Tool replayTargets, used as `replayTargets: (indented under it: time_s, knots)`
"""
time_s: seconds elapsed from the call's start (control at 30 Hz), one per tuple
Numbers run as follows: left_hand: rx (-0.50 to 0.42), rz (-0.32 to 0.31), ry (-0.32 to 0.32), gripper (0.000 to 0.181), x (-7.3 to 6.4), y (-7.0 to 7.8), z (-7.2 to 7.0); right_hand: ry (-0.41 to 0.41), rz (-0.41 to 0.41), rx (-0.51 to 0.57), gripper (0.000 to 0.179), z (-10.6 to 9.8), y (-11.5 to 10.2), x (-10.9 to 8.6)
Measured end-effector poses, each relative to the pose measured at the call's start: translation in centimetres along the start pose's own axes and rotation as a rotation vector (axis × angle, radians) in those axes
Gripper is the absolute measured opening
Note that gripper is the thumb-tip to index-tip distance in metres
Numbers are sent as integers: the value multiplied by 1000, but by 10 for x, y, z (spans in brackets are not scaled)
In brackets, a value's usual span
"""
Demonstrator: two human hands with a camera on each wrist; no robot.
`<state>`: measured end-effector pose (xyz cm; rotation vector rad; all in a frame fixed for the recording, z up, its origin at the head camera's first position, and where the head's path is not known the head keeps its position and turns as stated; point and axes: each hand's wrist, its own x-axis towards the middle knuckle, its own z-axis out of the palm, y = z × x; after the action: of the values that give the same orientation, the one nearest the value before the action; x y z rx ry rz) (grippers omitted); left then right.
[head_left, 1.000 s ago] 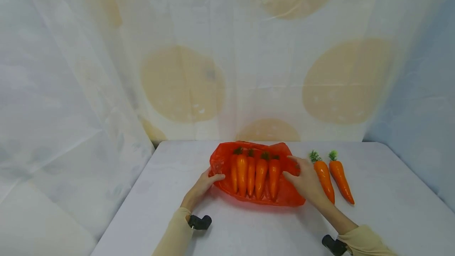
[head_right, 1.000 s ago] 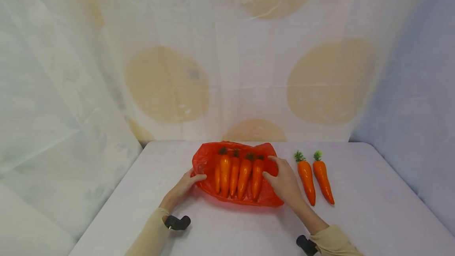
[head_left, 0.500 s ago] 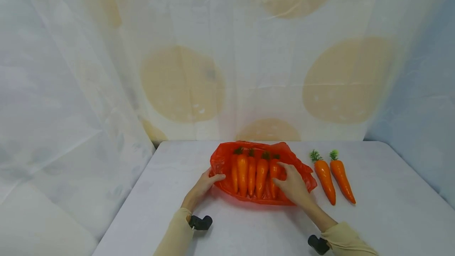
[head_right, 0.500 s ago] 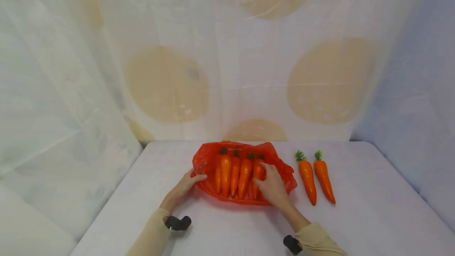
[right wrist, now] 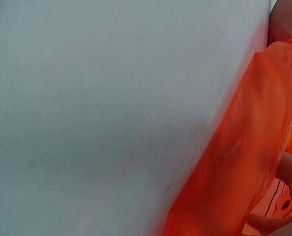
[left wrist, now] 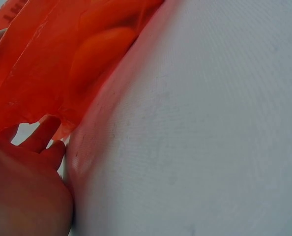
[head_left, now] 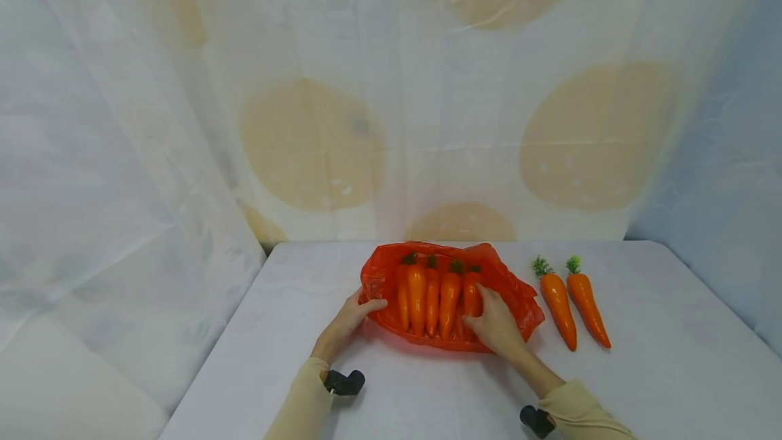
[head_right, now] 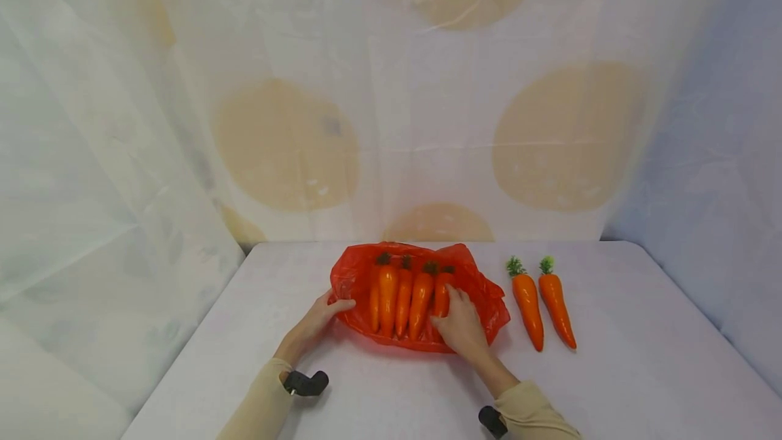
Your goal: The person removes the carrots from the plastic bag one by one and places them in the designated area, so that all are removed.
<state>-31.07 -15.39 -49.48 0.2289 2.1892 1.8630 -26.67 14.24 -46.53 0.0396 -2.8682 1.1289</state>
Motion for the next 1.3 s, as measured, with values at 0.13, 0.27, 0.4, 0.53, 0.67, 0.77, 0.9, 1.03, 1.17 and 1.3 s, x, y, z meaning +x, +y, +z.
replayTargets:
  time_s: [0.13, 0.27, 0.4, 0.53, 0.67, 0.77, 0.9, 1.03, 1.17, 1.3]
  knots:
    - [-18, -3, 0, 60, 1, 1, 0, -14, 33, -11, 76, -1, 0, 3]
    - [-32, -1, -1, 59, 1, 2, 0, -38, 59, -16, 78, -2, -1, 5]
    - [-29, 0, 1, 59, 1, 2, 1, -63, 62, -31, 78, -4, -1, 4]
    - [-21, 3, -3, 60, 3, 1, 1, -93, 73, -43, 76, -7, 1, 4]
    - [-16, 6, -4, 61, 4, 0, 1, -120, 66, -52, 73, -8, 3, 5]
    - [-21, 4, -3, 61, 3, -1, 1, -136, 60, -57, 70, -9, 3, 6]
    - [-32, 0, 0, 62, 1, -2, 2, -155, 80, -62, 68, -10, 2, 8]
    - [-33, -1, 3, 62, 0, -2, 2, -144, 83, -64, 68, -10, 0, 11]
    - [-30, 6, 3, 60, 0, -1, 1, -112, 69, -75, 69, -8, -1, 14]
    - [-24, 15, 0, 59, 0, 0, 1, -100, 79, -88, 68, -6, -2, 17]
